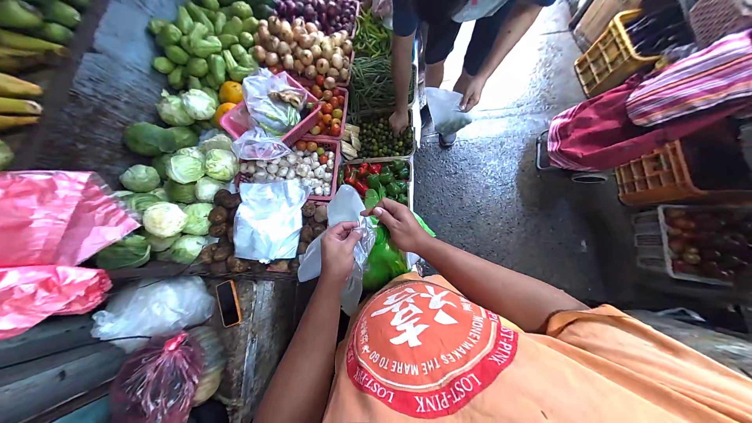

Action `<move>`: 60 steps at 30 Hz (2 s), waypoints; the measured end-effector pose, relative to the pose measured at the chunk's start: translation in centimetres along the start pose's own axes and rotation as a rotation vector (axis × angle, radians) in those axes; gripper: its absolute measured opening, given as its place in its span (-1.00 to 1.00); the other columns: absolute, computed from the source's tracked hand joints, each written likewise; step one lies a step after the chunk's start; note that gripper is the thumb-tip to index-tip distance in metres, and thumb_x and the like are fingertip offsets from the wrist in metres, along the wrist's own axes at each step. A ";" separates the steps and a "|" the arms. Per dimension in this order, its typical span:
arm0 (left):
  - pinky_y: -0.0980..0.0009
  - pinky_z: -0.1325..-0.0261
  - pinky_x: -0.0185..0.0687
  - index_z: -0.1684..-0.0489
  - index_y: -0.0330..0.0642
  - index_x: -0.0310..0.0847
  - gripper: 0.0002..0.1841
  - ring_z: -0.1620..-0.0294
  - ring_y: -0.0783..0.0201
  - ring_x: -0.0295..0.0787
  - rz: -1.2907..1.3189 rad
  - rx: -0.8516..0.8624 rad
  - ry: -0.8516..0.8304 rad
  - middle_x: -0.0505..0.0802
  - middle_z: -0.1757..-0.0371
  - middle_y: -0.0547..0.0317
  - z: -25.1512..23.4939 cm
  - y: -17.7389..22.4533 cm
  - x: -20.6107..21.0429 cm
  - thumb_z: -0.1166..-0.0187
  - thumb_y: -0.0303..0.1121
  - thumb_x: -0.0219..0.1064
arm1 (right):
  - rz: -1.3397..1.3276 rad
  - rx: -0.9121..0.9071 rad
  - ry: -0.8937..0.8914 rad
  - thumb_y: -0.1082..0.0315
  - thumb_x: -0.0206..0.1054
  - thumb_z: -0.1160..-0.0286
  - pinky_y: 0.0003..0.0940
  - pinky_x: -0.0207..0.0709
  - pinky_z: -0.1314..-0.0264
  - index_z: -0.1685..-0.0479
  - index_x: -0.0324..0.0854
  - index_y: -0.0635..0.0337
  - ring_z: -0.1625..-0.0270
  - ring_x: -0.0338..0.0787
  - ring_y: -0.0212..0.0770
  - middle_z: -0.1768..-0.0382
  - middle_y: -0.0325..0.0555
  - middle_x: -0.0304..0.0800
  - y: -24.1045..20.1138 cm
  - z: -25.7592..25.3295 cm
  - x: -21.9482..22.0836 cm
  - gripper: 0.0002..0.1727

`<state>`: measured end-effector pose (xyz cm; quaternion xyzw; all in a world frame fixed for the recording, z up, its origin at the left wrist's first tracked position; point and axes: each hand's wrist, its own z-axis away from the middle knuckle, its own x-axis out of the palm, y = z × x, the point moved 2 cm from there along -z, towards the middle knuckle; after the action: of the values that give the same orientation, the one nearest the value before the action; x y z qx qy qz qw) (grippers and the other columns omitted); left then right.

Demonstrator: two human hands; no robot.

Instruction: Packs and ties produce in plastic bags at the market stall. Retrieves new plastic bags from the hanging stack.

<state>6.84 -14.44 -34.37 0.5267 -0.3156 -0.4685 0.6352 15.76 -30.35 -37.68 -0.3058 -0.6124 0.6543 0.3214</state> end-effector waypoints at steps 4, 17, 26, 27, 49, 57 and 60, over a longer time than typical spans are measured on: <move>0.34 0.02 0.79 0.14 -0.37 0.71 -0.83 0.21 0.28 0.83 -0.043 -0.023 -0.024 0.87 0.23 0.03 -0.2 0.2 1.2 -0.37 -0.67 0.46 | -0.107 0.045 0.009 0.28 -0.04 -0.87 -0.30 0.63 0.09 0.19 0.60 0.22 0.23 0.74 -0.31 0.18 -0.13 0.84 -0.1 0.3 -0.8 -0.66; 0.29 0.01 0.78 0.21 -0.39 0.75 -0.94 0.26 0.26 0.82 0.082 -0.054 0.029 0.87 0.32 0.03 -0.2 -0.1 2.6 -0.56 -0.57 0.37 | -0.137 0.007 -0.009 0.27 0.01 -0.86 -0.31 0.59 0.21 0.27 0.59 0.22 0.34 0.68 -0.29 0.39 -0.13 0.73 0.1 0.3 -1.6 -0.65; 0.39 0.08 0.79 0.20 -0.32 0.82 -0.94 0.28 0.33 0.83 -0.102 0.057 -0.004 0.90 0.30 0.10 0.0 -0.1 2.7 -0.52 -0.56 0.43 | -0.130 0.030 -0.007 0.27 0.02 -0.86 -0.31 0.58 0.27 0.22 0.63 0.23 0.39 0.65 -0.27 0.41 -0.12 0.69 0.2 0.8 -1.7 -0.66; 0.40 0.12 0.77 0.23 -0.30 0.83 -0.94 0.30 0.35 0.82 -0.121 0.062 0.002 0.90 0.31 0.12 0.1 0.0 2.7 -0.53 -0.54 0.43 | -0.132 0.032 -0.007 0.27 0.02 -0.86 -0.31 0.58 0.27 0.24 0.62 0.23 0.39 0.65 -0.27 0.41 -0.12 0.69 0.1 0.9 -1.7 -0.66; 0.19 -0.13 0.81 0.27 -0.21 0.88 -0.88 0.08 0.16 0.88 -0.764 0.756 0.058 0.92 0.21 0.07 0.7 -1.0 2.0 -0.53 -0.49 0.38 | -0.068 0.094 0.173 0.23 0.02 -0.83 -0.25 0.71 0.18 0.20 0.61 0.15 0.33 0.76 -0.31 0.37 -0.22 0.78 -0.5 0.1 1.8 -0.69; 0.23 -0.34 0.75 -0.15 -0.24 0.83 -0.75 -0.13 0.27 0.86 -0.406 0.272 -0.200 0.92 -0.07 0.05 -1.3 -1.6 -6.7 -0.67 -0.39 0.32 | -0.010 0.094 0.196 0.21 -0.11 -0.86 -0.19 0.78 0.05 0.16 0.58 0.16 0.23 0.85 -0.25 0.27 -0.17 0.86 0.3 -3.5 5.8 -0.63; 0.09 -0.34 0.75 -0.20 -0.17 0.78 -0.71 -0.14 0.20 0.86 -0.594 -0.016 0.048 0.89 -0.13 0.05 -4.4 -5.5 -19.9 -0.72 -0.25 0.29 | 0.043 0.072 0.218 0.24 -0.12 -0.85 -0.20 0.81 0.14 0.21 0.55 0.19 0.35 0.84 -0.26 0.40 -0.19 0.81 0.6 -4.5 7.4 -0.63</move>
<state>2.16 5.63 -38.96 0.6020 -0.1289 -0.6237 0.4816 14.79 -21.80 -38.60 -0.3764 -0.5433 0.6455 0.3827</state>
